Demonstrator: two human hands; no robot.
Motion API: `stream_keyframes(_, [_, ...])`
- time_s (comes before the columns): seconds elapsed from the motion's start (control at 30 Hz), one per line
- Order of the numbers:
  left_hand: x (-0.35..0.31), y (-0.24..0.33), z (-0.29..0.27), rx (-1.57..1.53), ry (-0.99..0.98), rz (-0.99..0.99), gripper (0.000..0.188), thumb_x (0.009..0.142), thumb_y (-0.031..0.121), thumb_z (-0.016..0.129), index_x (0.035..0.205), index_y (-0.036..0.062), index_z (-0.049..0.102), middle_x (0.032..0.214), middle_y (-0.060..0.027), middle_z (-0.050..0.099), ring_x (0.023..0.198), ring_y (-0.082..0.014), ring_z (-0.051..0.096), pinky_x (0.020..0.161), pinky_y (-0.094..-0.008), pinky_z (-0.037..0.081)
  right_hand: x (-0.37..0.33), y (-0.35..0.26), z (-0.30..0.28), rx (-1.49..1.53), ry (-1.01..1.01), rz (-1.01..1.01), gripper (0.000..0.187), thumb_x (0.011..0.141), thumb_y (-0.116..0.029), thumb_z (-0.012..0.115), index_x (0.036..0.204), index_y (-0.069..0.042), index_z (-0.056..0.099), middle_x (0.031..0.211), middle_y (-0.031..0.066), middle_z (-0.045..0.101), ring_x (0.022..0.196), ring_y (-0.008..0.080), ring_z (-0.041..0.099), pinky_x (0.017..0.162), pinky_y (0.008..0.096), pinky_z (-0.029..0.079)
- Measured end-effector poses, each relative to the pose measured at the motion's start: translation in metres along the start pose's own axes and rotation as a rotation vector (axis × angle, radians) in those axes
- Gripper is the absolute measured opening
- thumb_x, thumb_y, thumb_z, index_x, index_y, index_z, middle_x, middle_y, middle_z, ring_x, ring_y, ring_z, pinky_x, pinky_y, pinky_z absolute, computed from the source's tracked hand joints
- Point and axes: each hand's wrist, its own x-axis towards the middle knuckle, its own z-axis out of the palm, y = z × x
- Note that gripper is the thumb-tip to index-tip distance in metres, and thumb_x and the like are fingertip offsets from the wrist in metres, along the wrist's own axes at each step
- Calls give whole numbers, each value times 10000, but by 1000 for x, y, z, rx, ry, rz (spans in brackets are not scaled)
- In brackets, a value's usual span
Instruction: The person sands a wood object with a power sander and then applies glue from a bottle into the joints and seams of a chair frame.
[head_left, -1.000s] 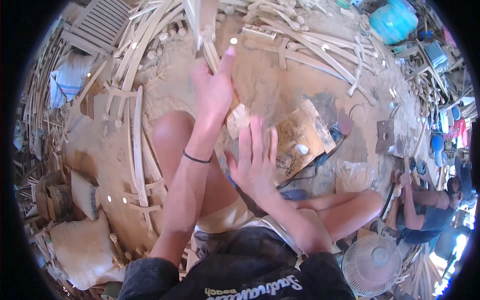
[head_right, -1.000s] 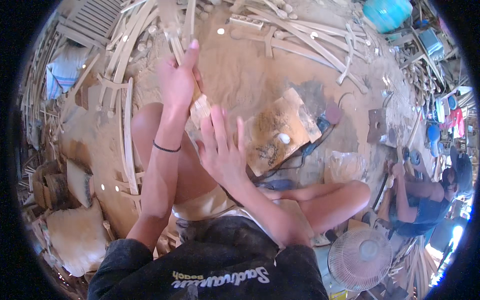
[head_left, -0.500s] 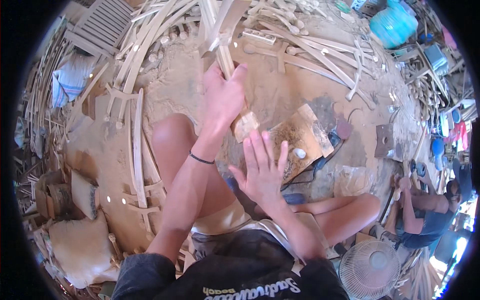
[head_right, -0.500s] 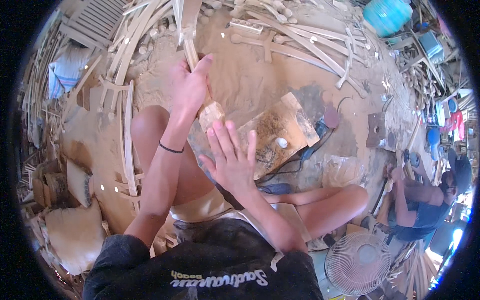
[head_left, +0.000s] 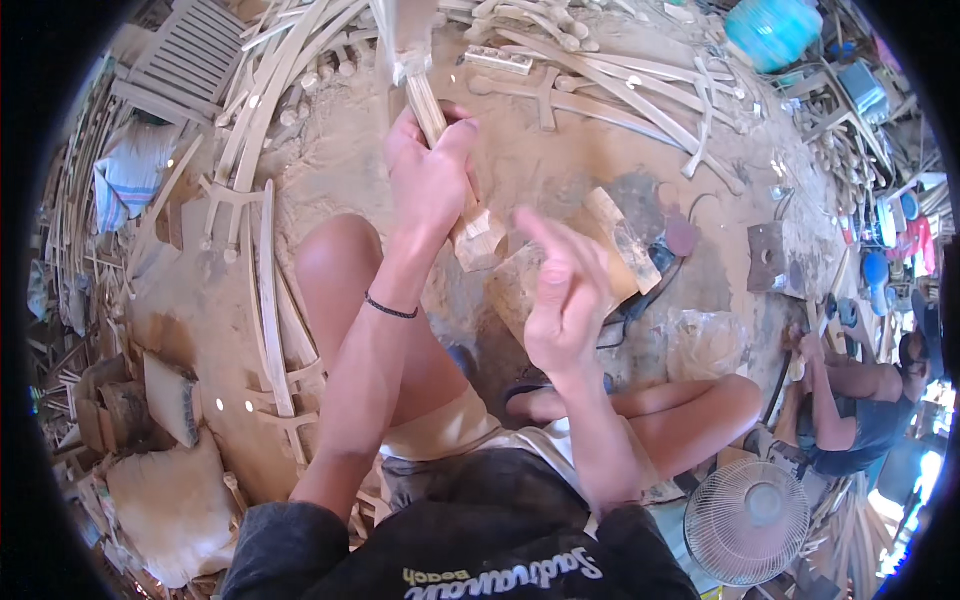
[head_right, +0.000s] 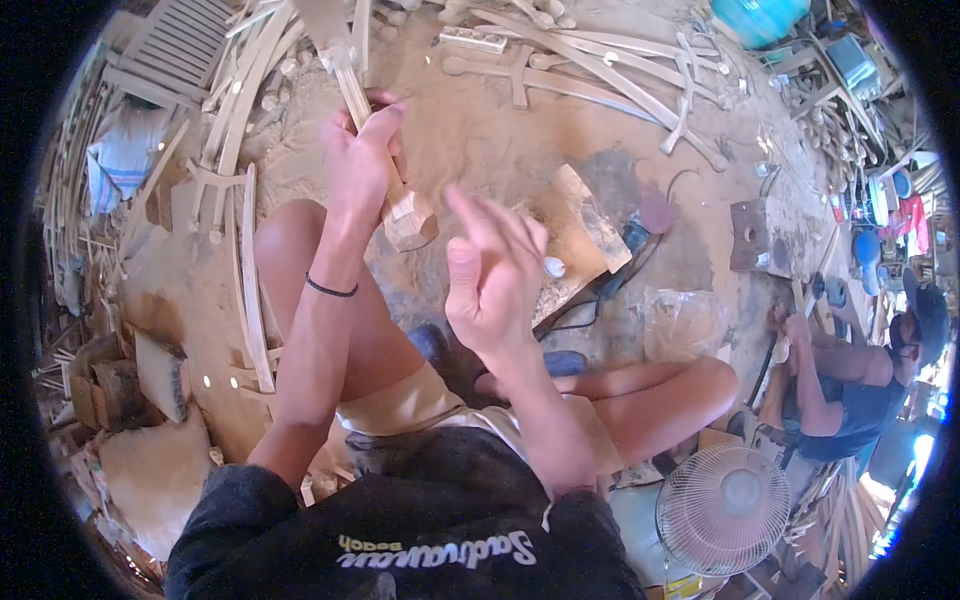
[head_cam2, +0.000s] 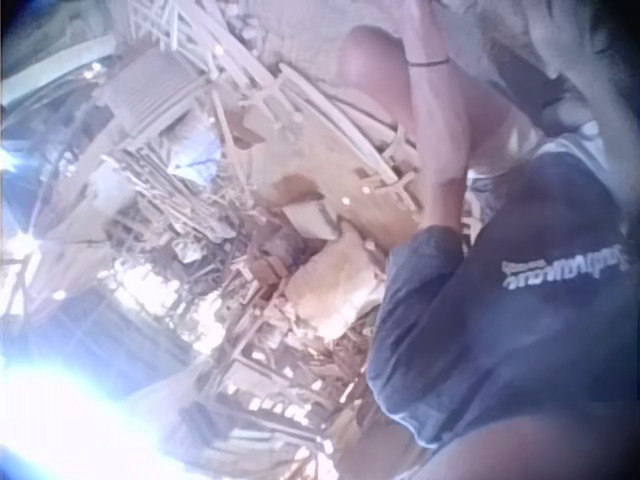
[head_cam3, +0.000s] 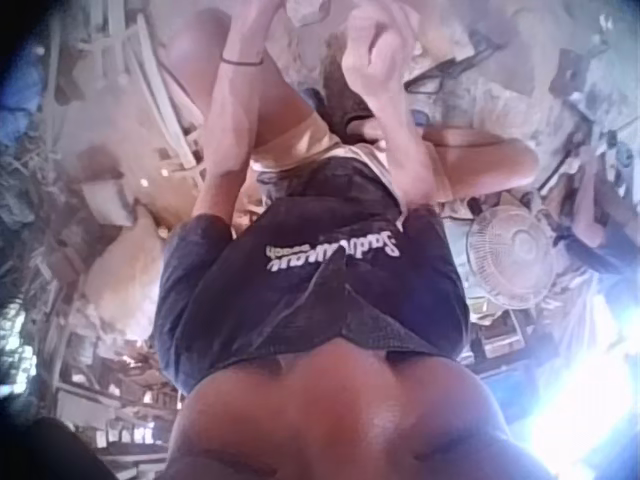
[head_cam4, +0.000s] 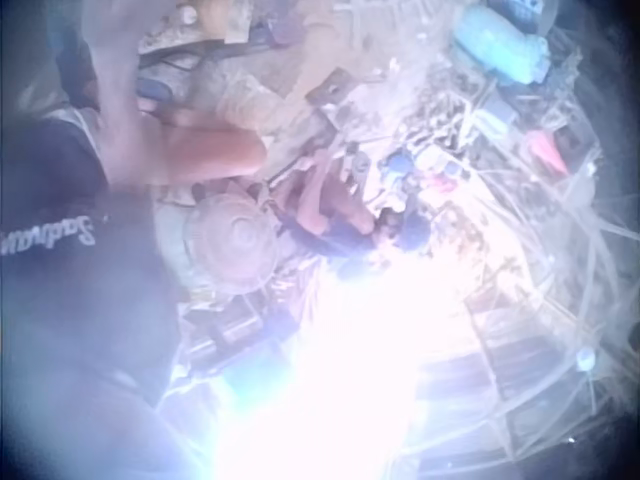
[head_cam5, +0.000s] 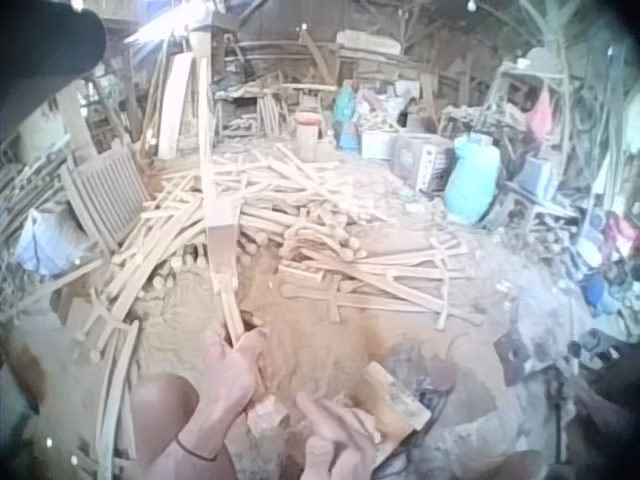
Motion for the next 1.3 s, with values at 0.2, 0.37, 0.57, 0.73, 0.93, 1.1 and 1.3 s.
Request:
stream_keyframes(0.2, [-4, 6, -6, -78, -8, -17, 171, 923, 83, 655, 1054, -21, 617, 617, -21, 527, 434, -126, 485, 394, -302, 389, -29, 22, 17, -166, 64, 115, 545, 1052, -447, 544, 1412, -41, 597, 1205, 211, 712, 1182, 401, 650, 1096, 507, 420])
stream_keyframes(0.37, [-11, 22, -4, -127, -23, 19, 194, 920, 90, 664, 1063, -36, 624, 607, -21, 513, 418, -133, 475, 389, -299, 363, -137, 130, 11, -67, 538, 834, 504, 943, -61, 753, 1397, 9, 547, 975, 121, 663, 922, 211, 648, 838, 329, 530])
stream_keyframes(0.57, [-10, 22, -18, -170, -54, 9, 158, 913, 65, 668, 1038, -19, 621, 623, -32, 531, 421, -137, 497, 370, -307, 390, -165, 197, 51, 116, 261, 908, 526, 809, -143, 906, 1252, 17, 672, 984, 85, 647, 836, 179, 625, 796, 330, 519])
stream_keyframes(0.73, [-10, 19, -9, -224, -95, 11, 195, 918, 91, 675, 1050, -42, 623, 613, -33, 510, 404, -146, 478, 365, -300, 342, -150, 205, 45, 32, 318, 635, 229, 937, -115, 795, 1115, 8, 721, 1084, 81, 691, 948, 138, 644, 872, 318, 524])
stream_keyframes(0.93, [-9, 20, -26, -268, -127, 59, 171, 910, 73, 676, 1026, -25, 600, 614, -49, 542, 400, -139, 501, 346, -314, 418, -67, 30, -2, 639, 225, 567, 312, 974, -112, 747, 1233, 1, 614, 1087, 131, 701, 963, 146, 665, 870, 314, 536])
stream_keyframes(1.1, [-14, 18, -11, -149, -34, 145, 191, 903, 64, 661, 1054, -40, 606, 581, -44, 511, 371, -157, 458, 366, -307, 362, -47, -17, -26, 246, 91, 243, 340, 895, -139, 842, 1147, -7, 655, 909, 123, 755, 783, 166, 719, 700, 304, 563])
stream_keyframes(1.3, [-4, -1, -15, 33, 120, 299, 330, 1087, 339, 612, 860, 102, 654, 698, 93, 505, 618, -18, 409, 538, -259, 307, -20, -37, -21, 146, 102, 181, 273, 850, -108, 876, 1026, -20, 686, 799, 105, 762, 672, 137, 716, 612, 275, 549])
